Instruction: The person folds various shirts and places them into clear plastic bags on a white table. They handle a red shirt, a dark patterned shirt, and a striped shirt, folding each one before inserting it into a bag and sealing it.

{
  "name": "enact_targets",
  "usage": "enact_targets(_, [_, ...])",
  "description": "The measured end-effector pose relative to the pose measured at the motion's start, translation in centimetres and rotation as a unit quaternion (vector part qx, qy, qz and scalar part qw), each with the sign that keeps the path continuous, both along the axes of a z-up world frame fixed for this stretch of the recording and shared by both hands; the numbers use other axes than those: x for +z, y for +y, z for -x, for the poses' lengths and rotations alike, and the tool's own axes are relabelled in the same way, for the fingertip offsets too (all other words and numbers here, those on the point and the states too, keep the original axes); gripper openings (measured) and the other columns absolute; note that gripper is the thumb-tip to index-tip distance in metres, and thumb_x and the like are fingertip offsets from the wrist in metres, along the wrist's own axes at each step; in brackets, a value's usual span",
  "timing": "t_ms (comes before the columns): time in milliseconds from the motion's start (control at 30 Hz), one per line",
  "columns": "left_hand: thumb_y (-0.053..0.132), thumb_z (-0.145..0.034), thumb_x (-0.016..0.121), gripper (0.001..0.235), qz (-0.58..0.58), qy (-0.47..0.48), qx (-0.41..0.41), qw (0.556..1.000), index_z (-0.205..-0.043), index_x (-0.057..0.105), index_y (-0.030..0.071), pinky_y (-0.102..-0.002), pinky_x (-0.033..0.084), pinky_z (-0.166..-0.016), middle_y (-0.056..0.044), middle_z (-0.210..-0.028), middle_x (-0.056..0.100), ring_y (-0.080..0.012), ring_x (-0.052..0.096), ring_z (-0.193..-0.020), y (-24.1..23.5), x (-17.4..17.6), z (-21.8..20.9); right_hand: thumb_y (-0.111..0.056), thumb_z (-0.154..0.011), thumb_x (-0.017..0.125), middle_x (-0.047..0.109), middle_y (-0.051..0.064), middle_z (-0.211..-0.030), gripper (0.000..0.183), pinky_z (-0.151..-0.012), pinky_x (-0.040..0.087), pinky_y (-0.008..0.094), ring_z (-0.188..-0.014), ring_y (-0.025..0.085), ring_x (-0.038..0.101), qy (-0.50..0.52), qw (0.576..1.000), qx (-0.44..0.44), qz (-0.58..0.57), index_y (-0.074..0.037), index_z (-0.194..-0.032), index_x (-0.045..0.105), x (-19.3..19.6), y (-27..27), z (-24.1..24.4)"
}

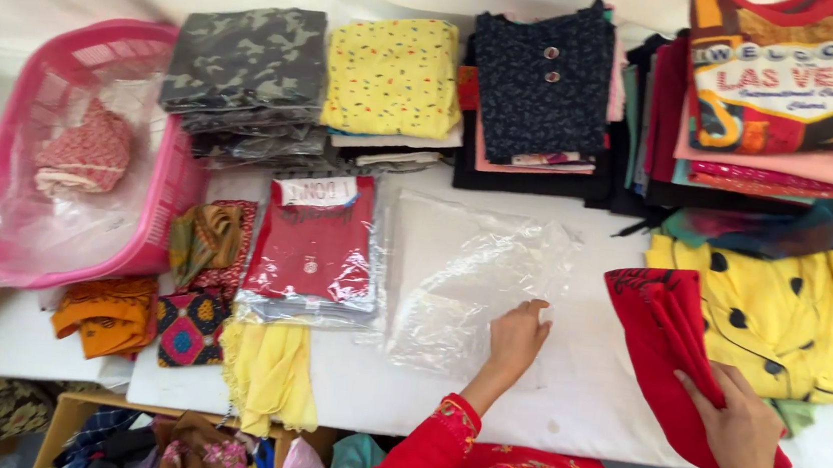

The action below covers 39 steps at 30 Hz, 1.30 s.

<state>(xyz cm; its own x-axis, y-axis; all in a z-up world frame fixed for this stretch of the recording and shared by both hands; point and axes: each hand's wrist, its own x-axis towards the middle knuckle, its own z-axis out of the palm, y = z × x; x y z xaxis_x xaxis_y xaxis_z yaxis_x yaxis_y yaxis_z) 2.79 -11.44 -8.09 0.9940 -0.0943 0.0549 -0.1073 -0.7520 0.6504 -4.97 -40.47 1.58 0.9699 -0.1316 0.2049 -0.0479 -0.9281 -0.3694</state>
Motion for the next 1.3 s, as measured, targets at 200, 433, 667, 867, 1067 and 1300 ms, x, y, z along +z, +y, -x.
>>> enact_targets(200, [0.030,-0.089,0.077,0.041,0.047,-0.080,-0.021,0.995,-0.124,0.070,0.010,-0.044,0.057,-0.091,-0.012,-0.131,0.063,-0.0320,0.061,-0.119,-1.7,-9.9,1.8,-0.039,-0.090,0.072,0.074,-0.004,-0.111,0.033,-0.065,0.055,0.037,-0.080,0.026,0.072,0.039,0.999,0.006,0.028,-0.013,-0.110,0.077,1.1,-2.4,0.2])
enact_targets(433, [0.029,-0.084,0.077,0.046,-0.079,-0.113,-0.029,0.990,-0.125,0.072,0.010,-0.048,0.051,-0.089,0.000,-0.142,0.062,-0.0281,0.058,-0.113,-0.4,-6.4,1.2,-0.037,-0.086,0.072,0.073,-0.006,-0.114,0.035,-0.059,0.054,0.036,-0.075,0.024,0.073,0.076,0.993,0.071,0.053,-0.015,-0.113,0.075,0.0,-3.2,-2.5])
enact_targets(667, [0.020,-0.098,0.069,0.025,0.275,0.040,0.100,0.955,-0.115,0.079,0.004,-0.035,0.052,-0.102,-0.010,-0.121,0.077,-0.0217,0.069,-0.118,-0.3,-4.0,0.0,-0.019,-0.079,0.072,0.068,-0.006,-0.118,0.046,-0.054,0.053,0.038,-0.072,0.023,0.071,0.101,0.961,0.251,0.056,-0.020,-0.125,0.067,-2.4,-1.6,-6.0])
enact_targets(867, [0.025,-0.100,0.067,0.030,0.418,0.122,0.176,0.883,-0.118,0.076,0.002,-0.030,0.052,-0.097,-0.011,-0.115,0.078,-0.0163,0.070,-0.108,-0.1,-5.6,-0.6,-0.017,-0.080,0.072,0.068,-0.006,-0.116,0.042,-0.055,0.053,0.039,-0.070,0.025,0.069,0.117,0.960,0.246,0.056,-0.017,-0.122,0.067,-3.7,-3.3,-7.2])
enact_targets(1067, [0.027,-0.102,0.064,0.033,0.433,0.071,0.239,0.866,-0.121,0.075,0.002,-0.028,0.053,-0.094,-0.009,-0.116,0.077,-0.0145,0.070,-0.106,-1.0,-1.9,-0.4,-0.015,-0.078,0.072,0.069,-0.004,-0.113,0.041,-0.052,0.053,0.039,-0.068,0.024,0.069,0.104,0.954,0.272,0.069,-0.015,-0.119,0.068,-1.7,-4.0,-7.8])
enact_targets(1300, [0.027,-0.102,0.063,0.032,0.400,0.023,0.257,0.880,-0.115,0.077,0.002,-0.029,0.054,-0.088,-0.010,-0.111,0.077,-0.0162,0.070,-0.101,-1.1,-1.1,-0.3,-0.011,-0.082,0.068,0.070,-0.005,-0.118,0.037,-0.049,0.053,0.035,-0.062,0.020,0.070,0.128,0.943,0.284,0.117,-0.018,-0.118,0.068,-0.3,-5.7,-8.2])
